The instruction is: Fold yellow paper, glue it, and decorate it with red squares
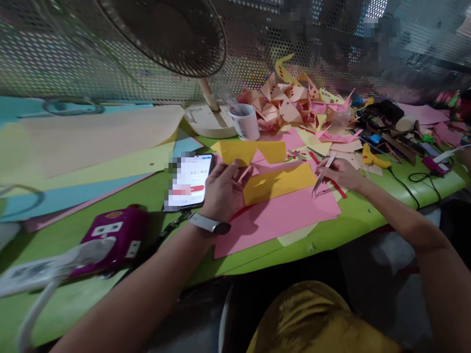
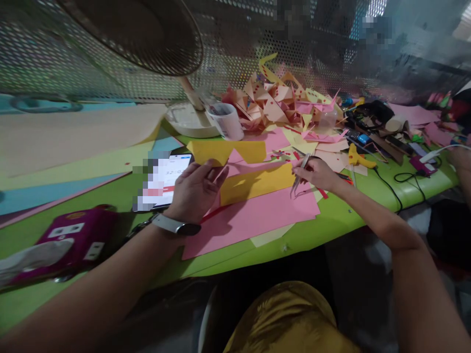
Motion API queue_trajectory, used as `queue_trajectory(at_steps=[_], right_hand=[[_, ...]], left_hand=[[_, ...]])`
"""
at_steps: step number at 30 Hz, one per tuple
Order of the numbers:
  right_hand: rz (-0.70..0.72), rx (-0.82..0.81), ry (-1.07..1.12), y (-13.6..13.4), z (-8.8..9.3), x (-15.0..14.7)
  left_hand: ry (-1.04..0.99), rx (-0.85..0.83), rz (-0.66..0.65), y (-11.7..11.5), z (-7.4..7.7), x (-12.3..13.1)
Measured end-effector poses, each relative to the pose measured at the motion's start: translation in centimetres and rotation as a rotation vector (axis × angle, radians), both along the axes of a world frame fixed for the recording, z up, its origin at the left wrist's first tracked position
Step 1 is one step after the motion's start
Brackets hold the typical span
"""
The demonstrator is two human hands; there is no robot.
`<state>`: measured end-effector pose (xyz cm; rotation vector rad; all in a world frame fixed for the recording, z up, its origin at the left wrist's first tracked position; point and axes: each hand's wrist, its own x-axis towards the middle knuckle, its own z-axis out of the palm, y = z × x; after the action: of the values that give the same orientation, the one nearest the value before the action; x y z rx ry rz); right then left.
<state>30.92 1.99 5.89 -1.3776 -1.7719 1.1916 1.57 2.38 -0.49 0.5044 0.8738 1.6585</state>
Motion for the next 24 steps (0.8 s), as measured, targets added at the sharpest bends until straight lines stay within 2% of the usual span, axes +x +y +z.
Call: queue_trajectory(at_steps=[3,6,8,11,14,19,24], right_hand=[[0.092,-0.099,-0.096,0.3,0.0,0.3],[0.163,-0.177,-0.059,0.8,-0.1,0.7],[0.07,-0.115,0.013,1.7,-0.2,0.9],[-0.208,-0.02,0.16,3.9,-0.9,1.1],[-0.434,-0.051,0.223,6.2,-2.1,0.7],[-0.49,-0.032,0.265,7.3,-3.9,-0.2],[-0.478,0.025,0.296,7.1,-4.4,-0.3]], left_hand=[[-0.015,-0.014,-0.001,-0.2,0.2,0.2],[-0.024,-0.046,0.004,-0.4,0.6,0.4],[-0.017,-0.054,0.009,-0.5,0.6,0.6],[-0.003,-0.041,-0.001,-0.5,0.5,0.7],[-0.007,-0.065,-0.01,-0.6,0.4,0.7],[-0.027,-0.116,0.005,-0.8,1.0,0.8],[-0.046,-0.205,0.012,-1.1,1.6,1.1]])
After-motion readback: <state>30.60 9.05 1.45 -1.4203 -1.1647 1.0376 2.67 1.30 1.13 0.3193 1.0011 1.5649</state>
